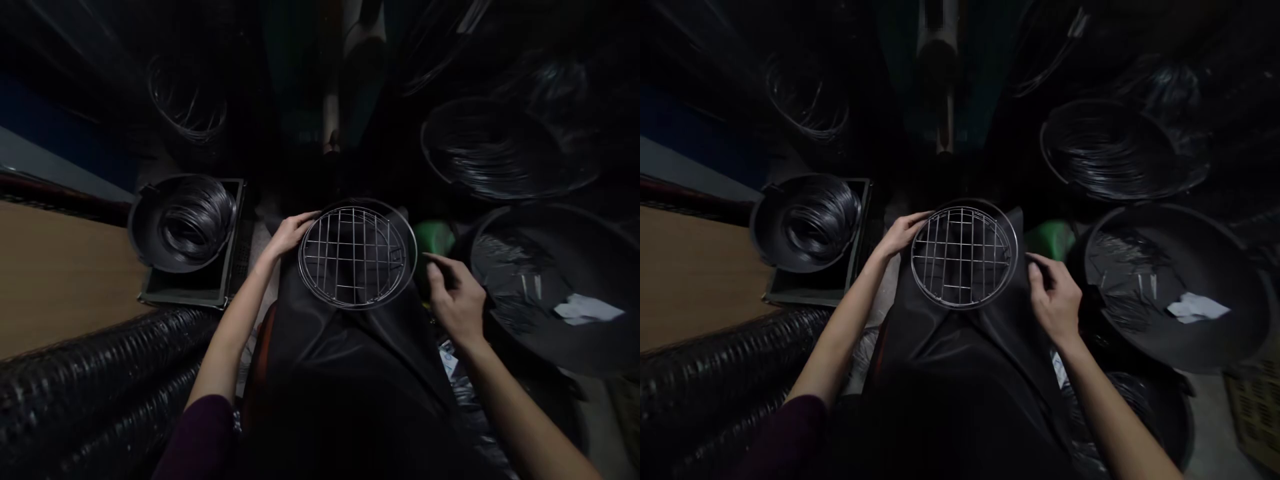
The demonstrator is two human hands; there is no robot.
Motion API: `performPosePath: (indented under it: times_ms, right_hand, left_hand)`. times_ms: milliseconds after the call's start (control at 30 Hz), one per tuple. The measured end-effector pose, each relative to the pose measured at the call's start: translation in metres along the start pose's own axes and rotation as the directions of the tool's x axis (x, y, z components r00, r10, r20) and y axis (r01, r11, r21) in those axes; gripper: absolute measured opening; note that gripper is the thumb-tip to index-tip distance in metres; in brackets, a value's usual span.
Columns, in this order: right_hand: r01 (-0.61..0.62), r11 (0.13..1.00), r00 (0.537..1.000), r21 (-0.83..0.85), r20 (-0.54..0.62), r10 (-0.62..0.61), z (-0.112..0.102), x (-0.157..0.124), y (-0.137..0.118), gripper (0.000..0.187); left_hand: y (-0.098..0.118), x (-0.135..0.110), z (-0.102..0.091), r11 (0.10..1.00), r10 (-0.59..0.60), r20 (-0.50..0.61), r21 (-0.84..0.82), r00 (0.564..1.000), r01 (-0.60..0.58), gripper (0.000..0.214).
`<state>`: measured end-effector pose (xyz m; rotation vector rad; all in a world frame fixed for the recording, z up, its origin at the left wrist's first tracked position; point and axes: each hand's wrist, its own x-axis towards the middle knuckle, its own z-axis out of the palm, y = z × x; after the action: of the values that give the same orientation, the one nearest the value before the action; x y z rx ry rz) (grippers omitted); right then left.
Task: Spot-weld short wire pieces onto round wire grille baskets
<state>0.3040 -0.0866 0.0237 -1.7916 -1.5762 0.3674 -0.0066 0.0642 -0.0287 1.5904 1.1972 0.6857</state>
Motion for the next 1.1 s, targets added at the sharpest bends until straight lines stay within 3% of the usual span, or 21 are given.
performPosePath:
  times_ms: [100, 267, 467, 633, 867, 1100]
  right_hand:
    - [-0.263, 0.96, 0.96, 0.093, 0.12, 0.252, 0.011, -0.002, 0.025, 0.052]
    - [-0.417, 0.897, 0.883, 0.146, 0.301, 0.361, 0.029, -0.004, 0.038, 0.066]
    - [-0.342, 0.927, 0.919, 0.155, 0.261, 0.296, 0.039, -0.001, 0.036, 0.06]
    - [-0.37, 0.901, 0.922, 0.225, 0.208, 0.326, 0.04, 0.005, 0.031, 0.051]
    - [-0.401, 0.901, 0.881, 0.165, 0.34, 0.33, 0.041, 0.005, 0.044, 0.056]
    - [-0.35, 0.934, 0.844, 0.076, 0.459, 0.279, 0.045, 0.0, 0.058, 0.058]
  left_hand:
    - [-0.001, 0.006, 0.001, 1.0, 0.023, 0.149, -0.01, 0.989, -0.021, 0.047]
    - [-0.003, 0.013, -0.007, 0.999, 0.026, 0.212, 0.035, 0.977, -0.034, 0.05]
    - [-0.004, 0.026, -0.002, 0.99, 0.073, 0.24, 0.1, 0.968, -0.099, 0.046]
    - [-0.006, 0.016, 0.007, 0.986, 0.08, 0.151, 0.135, 0.985, -0.1, 0.042]
    - [-0.008, 0.006, 0.013, 0.95, 0.041, 0.092, 0.306, 0.995, -0.068, 0.039]
    - [-0.023, 0.008, 0.021, 0.974, 0.063, -0.01, 0.217, 0.998, -0.059, 0.034]
